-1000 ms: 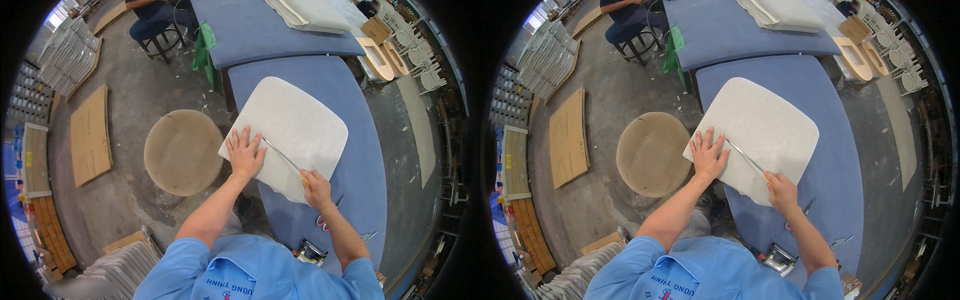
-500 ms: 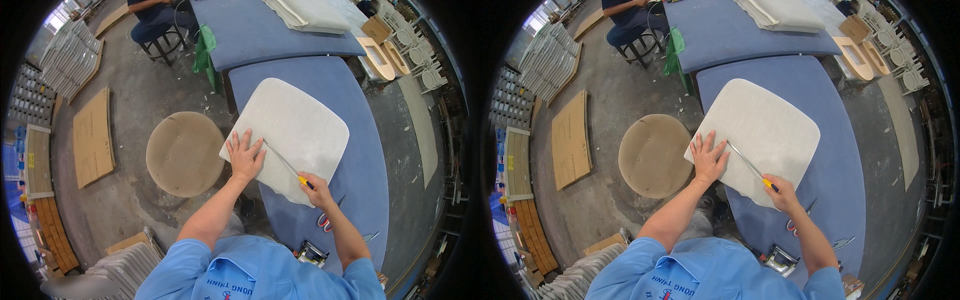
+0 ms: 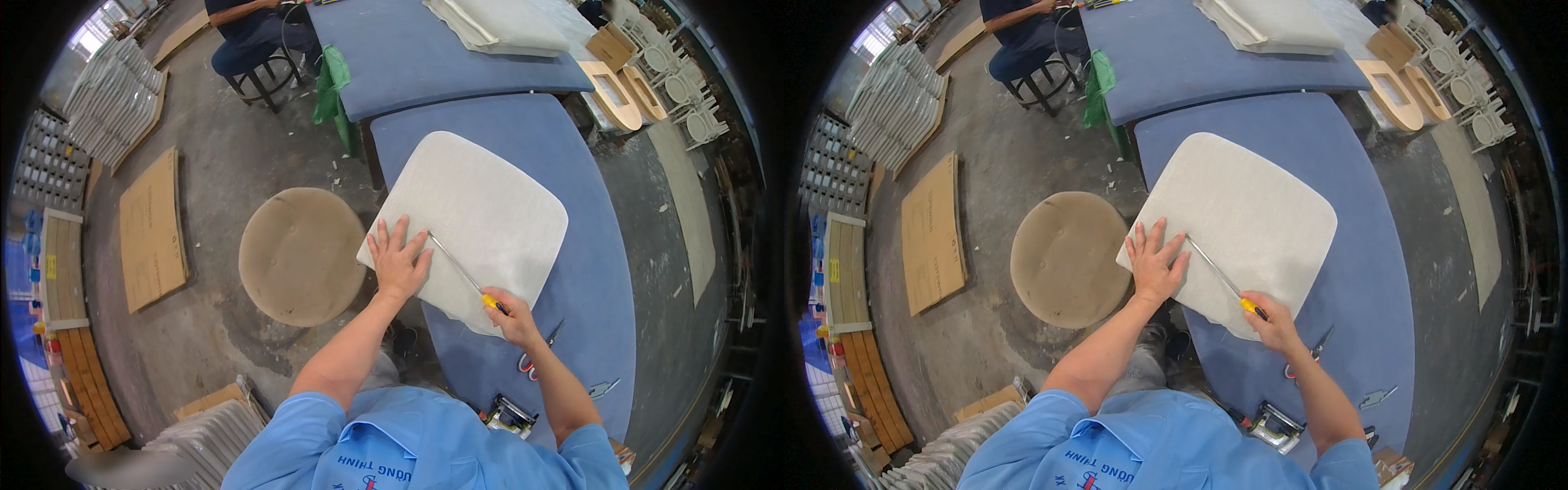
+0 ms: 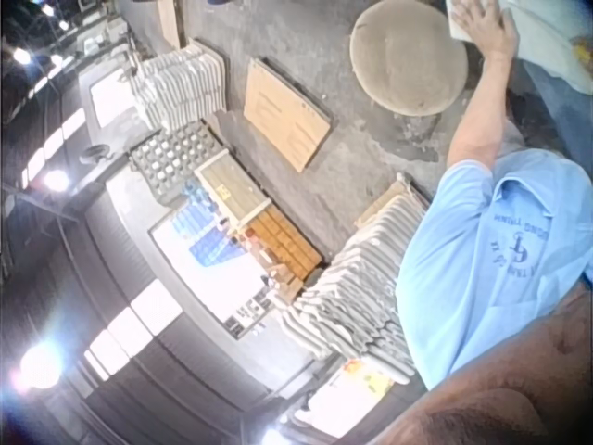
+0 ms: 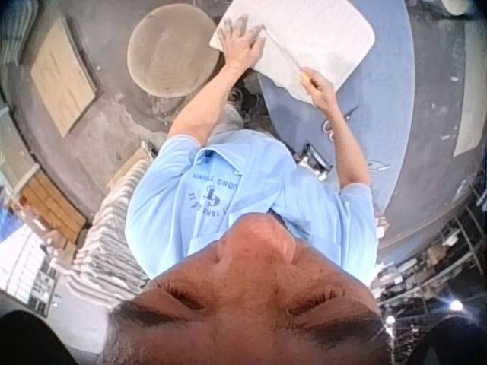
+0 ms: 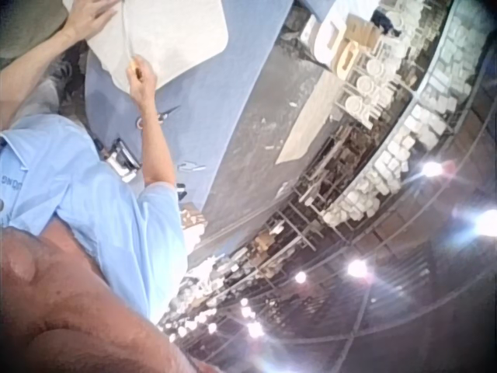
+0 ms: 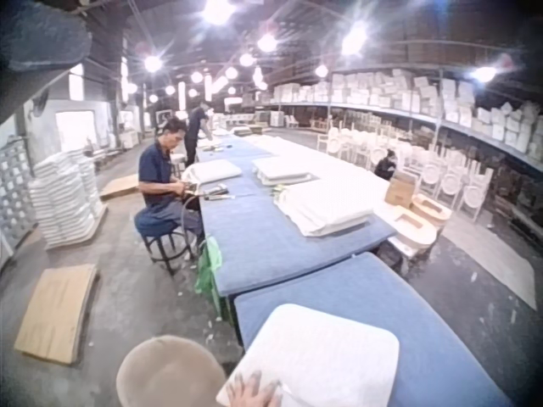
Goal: The person uses a utility knife to trim the edges of a white fabric-covered cushion on a workbench, then switches to scissors to trim the fabric along the sides and corners. The person stacks the finished cushion with others and continues trimming another cushion.
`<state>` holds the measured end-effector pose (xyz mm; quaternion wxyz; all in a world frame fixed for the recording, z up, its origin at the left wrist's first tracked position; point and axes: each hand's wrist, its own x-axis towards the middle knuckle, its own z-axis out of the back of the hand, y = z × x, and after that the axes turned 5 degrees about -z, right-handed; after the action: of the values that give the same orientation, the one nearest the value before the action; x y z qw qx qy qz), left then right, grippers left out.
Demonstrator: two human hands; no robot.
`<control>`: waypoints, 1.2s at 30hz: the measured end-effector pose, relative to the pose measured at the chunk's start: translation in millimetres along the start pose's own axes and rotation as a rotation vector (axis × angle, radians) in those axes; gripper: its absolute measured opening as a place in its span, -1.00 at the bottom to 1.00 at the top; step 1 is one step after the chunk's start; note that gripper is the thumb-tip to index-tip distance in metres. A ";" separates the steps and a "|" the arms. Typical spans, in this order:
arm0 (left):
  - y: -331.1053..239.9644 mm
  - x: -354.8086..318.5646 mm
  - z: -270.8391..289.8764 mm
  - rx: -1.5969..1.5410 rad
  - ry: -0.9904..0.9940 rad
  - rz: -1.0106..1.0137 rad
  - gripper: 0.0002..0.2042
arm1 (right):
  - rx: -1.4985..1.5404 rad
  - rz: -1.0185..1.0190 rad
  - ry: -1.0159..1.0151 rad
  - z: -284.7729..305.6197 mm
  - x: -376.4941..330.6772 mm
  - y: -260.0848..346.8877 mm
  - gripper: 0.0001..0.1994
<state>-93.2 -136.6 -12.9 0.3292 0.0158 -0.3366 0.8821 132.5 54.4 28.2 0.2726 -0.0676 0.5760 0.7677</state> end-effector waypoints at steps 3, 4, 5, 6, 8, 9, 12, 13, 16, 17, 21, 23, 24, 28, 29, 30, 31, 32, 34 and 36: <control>0.7 0.0 -0.5 0.002 -0.003 -0.010 -0.62 | 0.056 -0.069 0.017 -2.0 -2.3 3.6 -0.61; 0.8 -0.3 -0.6 0.011 -0.005 -0.013 -0.61 | 0.211 -0.155 0.080 -0.6 -2.0 4.4 -0.60; 1.0 -0.6 -0.6 0.019 -0.006 -0.016 -0.60 | 0.365 -0.241 0.144 1.9 -1.3 5.4 -0.60; 0.9 -0.1 -1.0 0.028 -0.011 -0.018 -0.59 | 0.518 -0.324 0.209 4.3 0.2 7.4 -0.59; 0.7 -0.1 -1.2 0.003 -0.016 -0.010 -0.60 | 0.632 -0.377 0.264 8.0 -0.6 11.1 -0.58; 0.7 0.2 -0.8 -0.009 -0.018 -0.008 -0.61 | 0.690 -0.404 0.291 8.7 -1.0 10.2 -0.58; -0.2 1.0 -1.1 -0.017 -0.017 -0.012 -0.61 | 0.338 -0.178 0.119 -3.9 -5.6 7.2 -0.60; 0.0 0.6 -1.3 -0.004 -0.017 -0.016 -0.60 | 0.116 -0.021 0.019 -4.4 -8.6 7.6 -0.60; 0.1 0.1 -2.0 0.030 -0.026 -0.024 -0.60 | -0.334 0.251 -0.181 -2.3 -17.4 19.0 -0.58; 0.3 1.0 -2.5 0.039 -0.035 -0.025 -0.61 | -0.339 0.213 -0.181 -2.8 -18.4 24.4 -0.58; -2.2 1.5 -2.9 0.036 -0.030 -0.014 -0.62 | -0.415 0.177 -0.161 -0.5 -21.8 36.9 -0.58; -3.6 2.8 -2.0 0.021 -0.023 -0.004 -0.62 | -0.414 0.186 -0.177 -3.0 -21.5 39.5 -0.58; -3.9 2.4 -2.3 0.013 -0.018 0.004 -0.62 | -0.415 0.189 -0.184 -3.9 -21.9 39.4 -0.59; -2.6 2.6 -1.7 0.022 -0.009 0.003 -0.61 | -0.429 0.222 -0.199 -7.2 -18.2 34.9 -0.59; -2.5 2.5 -1.5 0.022 -0.011 0.001 -0.61 | -0.419 0.257 -0.207 -8.4 -15.7 32.7 -0.60; -2.4 2.2 -1.4 0.020 -0.012 0.000 -0.61 | -0.409 0.292 -0.215 -10.1 -13.0 28.4 -0.61; -3.3 1.9 -2.2 0.015 -0.009 -0.007 -0.61 | -0.133 0.115 -0.117 -11.6 -11.6 18.2 -0.59; -4.1 1.7 -2.9 0.008 -0.006 -0.015 -0.61 | 0.144 -0.060 -0.019 -13.5 -10.3 8.2 -0.57; -1.6 1.6 -2.1 0.015 -0.014 -0.013 -0.61 | 0.612 -0.306 0.148 -15.4 -7.0 7.8 -0.55; -0.6 0.8 -2.2 0.018 -0.015 -0.013 -0.61 | 0.998 -0.463 0.257 -17.1 -10.7 5.8 -0.54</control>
<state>-93.1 -134.4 -14.0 0.3324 0.0277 -0.3309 0.8828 135.0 33.9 32.0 0.3605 -0.1483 0.8678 0.3080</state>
